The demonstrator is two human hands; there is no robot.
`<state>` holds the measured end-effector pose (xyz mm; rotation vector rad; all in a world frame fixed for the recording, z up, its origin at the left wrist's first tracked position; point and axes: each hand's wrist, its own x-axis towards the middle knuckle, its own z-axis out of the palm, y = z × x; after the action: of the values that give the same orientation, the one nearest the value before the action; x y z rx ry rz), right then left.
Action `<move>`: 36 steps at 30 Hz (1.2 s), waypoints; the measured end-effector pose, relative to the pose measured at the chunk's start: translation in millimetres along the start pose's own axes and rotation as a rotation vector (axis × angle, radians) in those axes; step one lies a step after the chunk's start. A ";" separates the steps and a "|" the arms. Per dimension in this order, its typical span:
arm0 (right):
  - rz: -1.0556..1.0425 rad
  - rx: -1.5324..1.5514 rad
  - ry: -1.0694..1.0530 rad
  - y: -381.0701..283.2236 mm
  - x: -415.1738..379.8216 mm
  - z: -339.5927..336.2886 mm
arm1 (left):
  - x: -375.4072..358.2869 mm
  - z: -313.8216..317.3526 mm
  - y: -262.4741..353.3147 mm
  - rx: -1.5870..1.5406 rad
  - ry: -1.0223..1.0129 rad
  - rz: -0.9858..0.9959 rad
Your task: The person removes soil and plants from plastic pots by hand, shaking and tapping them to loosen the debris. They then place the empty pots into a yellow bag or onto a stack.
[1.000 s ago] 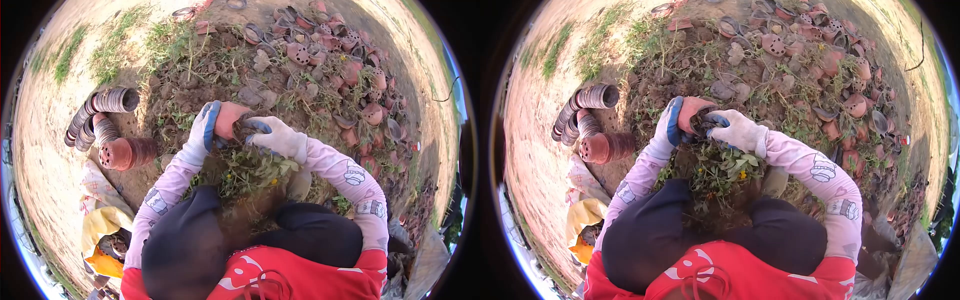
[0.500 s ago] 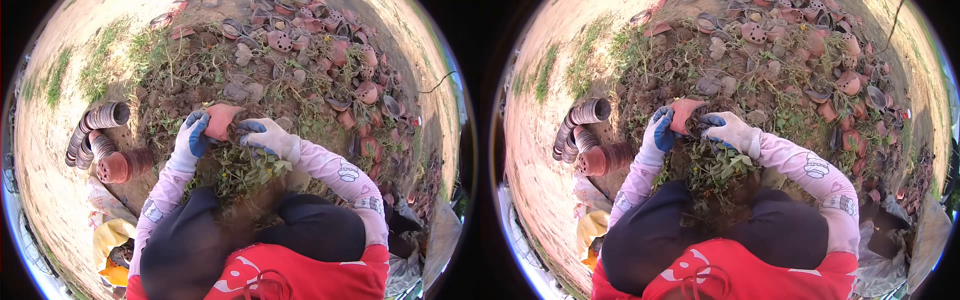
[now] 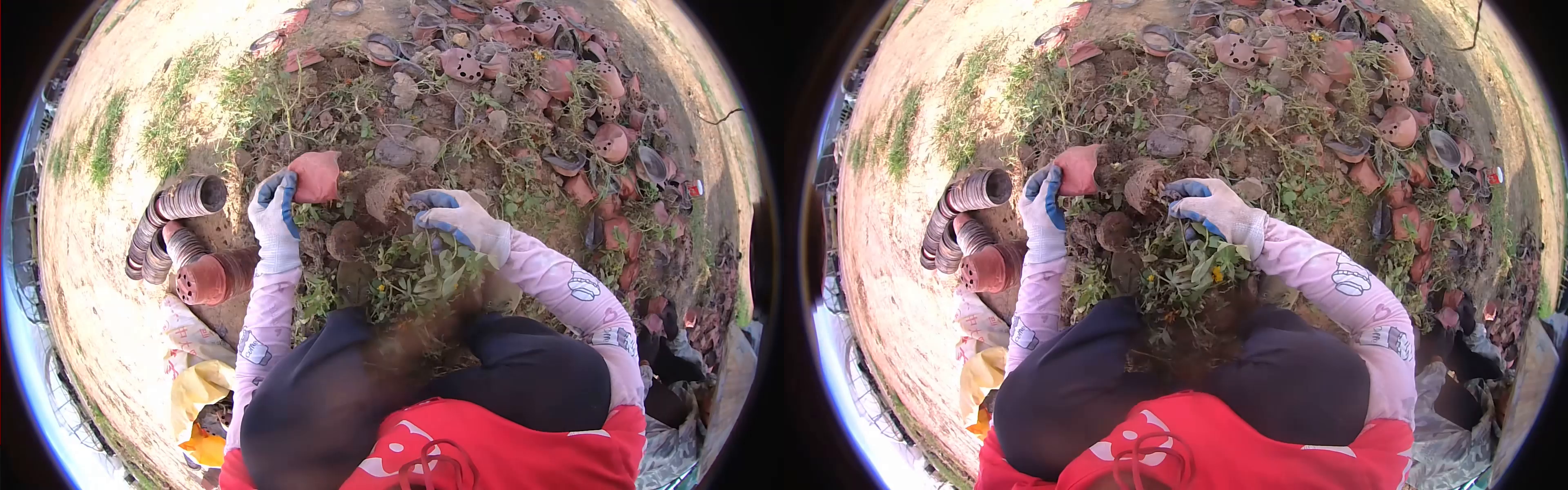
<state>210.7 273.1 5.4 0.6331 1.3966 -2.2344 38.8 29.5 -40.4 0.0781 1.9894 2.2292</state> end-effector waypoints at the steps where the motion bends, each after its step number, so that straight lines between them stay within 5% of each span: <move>1: 0.018 -0.059 -0.006 5.4 3.1 -2.8 | 0.6 3.0 17.4 0.185 -0.019 0.165; 3: 0.056 -0.326 -0.021 16.9 5.9 0.6 | -9.1 15.7 48.3 0.307 0.009 0.412; 5: 0.021 -0.570 -0.040 37.5 14.3 1.8 | -7.3 17.0 52.5 0.856 -0.122 0.899; 6: -0.049 -0.646 -0.090 45.4 18.5 0.7 | 4.3 11.5 37.8 1.143 -0.415 0.929; 7: -0.049 -0.650 -0.095 41.8 16.5 2.4 | 6.2 11.7 28.3 1.157 -0.483 0.890; 11: -0.030 -0.668 -0.121 12.3 -3.5 11.2 | 8.4 15.5 60.9 0.864 -0.144 0.909; 13: 0.076 -0.656 -0.094 -1.2 -6.5 13.3 | 8.3 20.6 62.5 0.859 -0.148 0.956; 14: 0.075 -0.656 -0.098 6.1 -3.6 12.1 | 11.3 17.6 47.4 1.038 -0.332 0.921; 15: -0.048 -0.555 -0.054 18.1 3.9 8.2 | 15.6 13.3 27.7 1.214 -0.516 0.877; 16: -0.175 -0.454 -0.009 16.3 8.4 8.6 | 7.9 15.3 28.0 1.149 -0.479 0.823; 19: 0.008 -0.137 0.079 -4.3 5.0 8.6 | -15.6 32.9 47.5 0.838 -0.284 0.779; 21: 0.009 -0.008 0.023 3.8 22.7 1.7 | -27.7 50.5 59.8 0.825 -0.367 0.920; 23: -0.133 0.648 -0.294 7.0 32.7 5.5 | -39.5 64.6 65.0 0.806 -0.451 1.031; 25: -0.163 0.678 -0.320 4.5 29.2 4.3 | -47.0 68.5 64.5 0.801 -0.565 1.064; 27: -0.191 0.714 -0.343 2.8 24.0 1.4 | -59.4 75.8 64.5 0.409 -0.446 0.542; 31: -0.179 0.749 -0.375 3.9 17.0 -7.9 | -46.3 62.9 17.6 -0.451 -0.530 -0.456; 32: -0.148 0.740 -0.392 5.0 17.0 -5.7 | -47.4 60.3 7.5 -0.450 -0.529 -0.455; 34: -0.117 0.733 -0.409 7.8 20.5 -3.2 | -51.7 61.4 3.2 -1.009 -0.668 -0.835; 36: -0.150 0.488 -0.205 14.5 27.0 -3.5 | -56.0 61.9 12.3 -0.893 -0.645 -0.852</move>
<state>197.8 267.3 -22.1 0.4393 0.8246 -2.6984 101.8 80.7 -17.4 -0.1201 0.4498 1.9006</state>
